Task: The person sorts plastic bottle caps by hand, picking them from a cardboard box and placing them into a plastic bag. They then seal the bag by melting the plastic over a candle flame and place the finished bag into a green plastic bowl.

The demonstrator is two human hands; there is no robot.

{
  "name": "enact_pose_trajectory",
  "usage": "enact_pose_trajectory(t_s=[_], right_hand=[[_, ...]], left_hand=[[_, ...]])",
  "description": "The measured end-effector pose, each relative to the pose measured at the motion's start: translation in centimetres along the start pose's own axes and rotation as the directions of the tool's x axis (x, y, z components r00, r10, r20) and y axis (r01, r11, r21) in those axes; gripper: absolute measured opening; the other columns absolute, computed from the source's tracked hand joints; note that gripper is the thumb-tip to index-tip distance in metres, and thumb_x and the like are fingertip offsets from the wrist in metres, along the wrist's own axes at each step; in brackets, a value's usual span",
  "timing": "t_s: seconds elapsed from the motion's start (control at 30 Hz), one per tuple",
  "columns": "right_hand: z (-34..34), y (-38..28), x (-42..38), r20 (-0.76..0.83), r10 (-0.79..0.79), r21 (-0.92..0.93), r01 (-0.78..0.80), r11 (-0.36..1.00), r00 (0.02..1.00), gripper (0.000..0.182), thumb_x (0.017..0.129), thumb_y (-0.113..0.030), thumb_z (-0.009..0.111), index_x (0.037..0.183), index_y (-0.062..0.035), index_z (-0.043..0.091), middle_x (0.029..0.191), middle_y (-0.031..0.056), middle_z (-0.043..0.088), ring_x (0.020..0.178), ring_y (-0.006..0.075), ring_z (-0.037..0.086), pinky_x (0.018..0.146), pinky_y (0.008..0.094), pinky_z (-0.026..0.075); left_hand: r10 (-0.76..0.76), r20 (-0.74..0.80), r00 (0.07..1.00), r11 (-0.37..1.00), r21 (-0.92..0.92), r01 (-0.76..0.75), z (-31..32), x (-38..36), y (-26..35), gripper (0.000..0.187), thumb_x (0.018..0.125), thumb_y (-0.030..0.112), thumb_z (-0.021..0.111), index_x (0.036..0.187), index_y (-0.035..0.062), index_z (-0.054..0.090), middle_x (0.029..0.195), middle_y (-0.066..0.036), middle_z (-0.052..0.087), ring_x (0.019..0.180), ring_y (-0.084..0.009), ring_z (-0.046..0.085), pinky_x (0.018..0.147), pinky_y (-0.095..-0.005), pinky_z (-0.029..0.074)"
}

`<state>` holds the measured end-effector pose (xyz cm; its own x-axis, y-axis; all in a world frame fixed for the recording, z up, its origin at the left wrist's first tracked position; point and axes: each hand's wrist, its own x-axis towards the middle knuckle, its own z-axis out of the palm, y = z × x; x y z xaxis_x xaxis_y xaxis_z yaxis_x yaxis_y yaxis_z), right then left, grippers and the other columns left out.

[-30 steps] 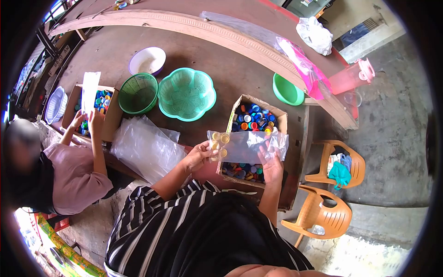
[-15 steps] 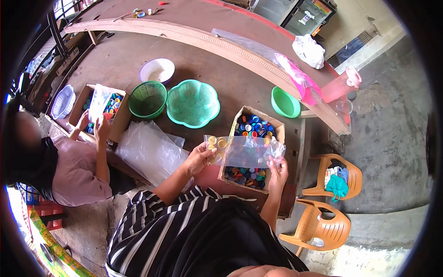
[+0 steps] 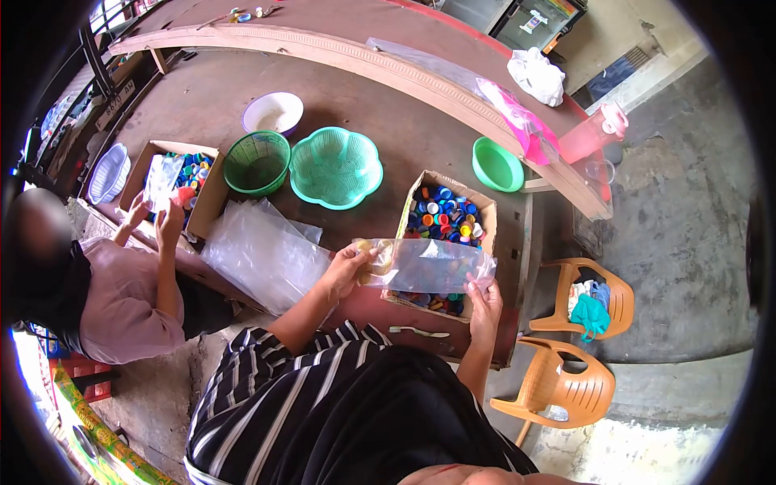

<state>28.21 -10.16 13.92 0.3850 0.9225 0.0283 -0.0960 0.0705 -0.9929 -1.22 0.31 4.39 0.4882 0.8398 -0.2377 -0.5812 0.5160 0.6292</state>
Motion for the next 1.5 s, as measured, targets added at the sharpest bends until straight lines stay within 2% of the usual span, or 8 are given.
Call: enact_pose_trajectory(t_s=[0.07, 0.17, 0.27, 0.57, 0.83, 0.93, 1.03, 1.5], right_hand=[[-0.4, 0.2, 0.0, -0.007, 0.01, -0.001, -0.01, 1.0, 1.0, 0.008, 0.091, -0.001, 0.066, 0.096, -0.0043, 0.06, 0.119, 0.0039, 0.054, 0.115, 0.0223, 0.06, 0.09, 0.0334, 0.049], [-1.1, 0.3, 0.0, -0.008, 0.028, -0.023, -0.028, 0.999, 1.0, 0.011, 0.094, -0.004, 0.062, 0.105, -0.005, 0.06, 0.115, 0.0045, 0.058, 0.112, 0.0198, 0.06, 0.091, 0.0339, 0.049], [-1.8, 0.1, 0.4, -0.027, 0.037, -0.037, -0.038, 0.999, 0.999, 0.01, 0.094, -0.004, 0.063, 0.104, -0.0048, 0.061, 0.115, 0.0048, 0.058, 0.108, 0.0179, 0.061, 0.089, 0.0328, 0.05], [-4.0, -0.9, 2.5, 0.008, 0.035, -0.013, -0.035, 0.999, 0.999, 0.014, 0.093, -0.004, 0.065, 0.106, -0.0024, 0.062, 0.104, 0.0048, 0.063, 0.096, 0.0142, 0.061, 0.087, 0.029, 0.048], [-4.0, -1.5, 3.4, 0.009, 0.038, -0.015, -0.038, 0.999, 0.999, 0.016, 0.095, -0.007, 0.063, 0.11, -0.0029, 0.061, 0.108, 0.0054, 0.062, 0.098, 0.0152, 0.062, 0.086, 0.0288, 0.048], [-2.9, -1.6, 3.0, -0.029, 0.04, 0.012, -0.04, 0.999, 0.999, 0.017, 0.094, -0.007, 0.064, 0.11, -0.0019, 0.061, 0.104, 0.0064, 0.064, 0.097, 0.0155, 0.063, 0.085, 0.0294, 0.05], [-1.8, -1.4, 2.8, -0.034, 0.039, 0.023, -0.038, 0.999, 0.999, 0.017, 0.094, -0.007, 0.063, 0.11, -0.0015, 0.061, 0.107, 0.0067, 0.063, 0.099, 0.0168, 0.064, 0.086, 0.0303, 0.05], [2.1, 1.3, 0.7, -0.071, 0.056, 0.034, -0.054, 0.998, 0.996, 0.019, 0.095, -0.008, 0.063, 0.112, -0.0016, 0.06, 0.112, 0.0068, 0.061, 0.101, 0.0178, 0.064, 0.086, 0.0314, 0.05]], left_hand=[[-0.034, 0.026, 0.999, 0.997, -0.062, 0.035, 0.5, -0.7, 0.5, 0.015, 0.094, 0.023, 0.067, 0.1, 0.0086, 0.063, 0.081, 0.001, 0.064, 0.059, -0.0075, 0.056, 0.048, -0.0231, 0.044], [-0.102, -0.085, 0.991, 0.98, -0.177, 0.086, 2.4, -1.3, 0.9, 0.022, 0.096, 0.023, 0.064, 0.11, 0.0067, 0.063, 0.092, -0.004, 0.066, 0.074, -0.0125, 0.064, 0.063, -0.0282, 0.055], [-0.161, -0.027, 0.987, 0.959, -0.242, 0.15, 3.6, -1.7, 1.7, 0.026, 0.097, 0.021, 0.061, 0.118, 0.0047, 0.06, 0.103, -0.007, 0.067, 0.091, -0.0176, 0.067, 0.081, -0.0352, 0.058], [-0.036, 0.065, 0.997, 0.989, -0.138, 0.044, 4.4, -1.0, -0.4, 0.026, 0.096, 0.007, 0.059, 0.122, 0.0024, 0.057, 0.109, -0.005, 0.067, 0.102, -0.0161, 0.065, 0.093, -0.0333, 0.052], [0.002, -0.126, 0.992, 0.986, -0.165, -0.023, 3.4, 0.0, -1.6, 0.022, 0.096, 0.009, 0.061, 0.117, 0.0015, 0.062, 0.111, -0.004, 0.068, 0.101, -0.01, 0.064, 0.09, -0.0236, 0.051], [0.036, -0.004, 0.999, 0.988, -0.149, -0.037, 2.7, -0.3, -0.5, 0.024, 0.095, 0.011, 0.063, 0.118, 0.0042, 0.062, 0.108, -0.002, 0.068, 0.097, -0.0097, 0.064, 0.087, -0.0264, 0.052], [0.045, -0.006, 0.999, 0.996, -0.08, -0.045, 5.4, -1.8, 1.8, 0.021, 0.095, 0.009, 0.062, 0.116, 0.003, 0.062, 0.105, -0.004, 0.068, 0.094, -0.0111, 0.066, 0.083, -0.0289, 0.055], [0.038, -0.023, 0.999, 0.999, 0.005, -0.037, -0.3, -2.4, 4.5, 0.016, 0.096, 0.008, 0.06, 0.111, 0.0046, 0.063, 0.1, -0.004, 0.069, 0.09, -0.014, 0.067, 0.083, -0.0322, 0.056]])
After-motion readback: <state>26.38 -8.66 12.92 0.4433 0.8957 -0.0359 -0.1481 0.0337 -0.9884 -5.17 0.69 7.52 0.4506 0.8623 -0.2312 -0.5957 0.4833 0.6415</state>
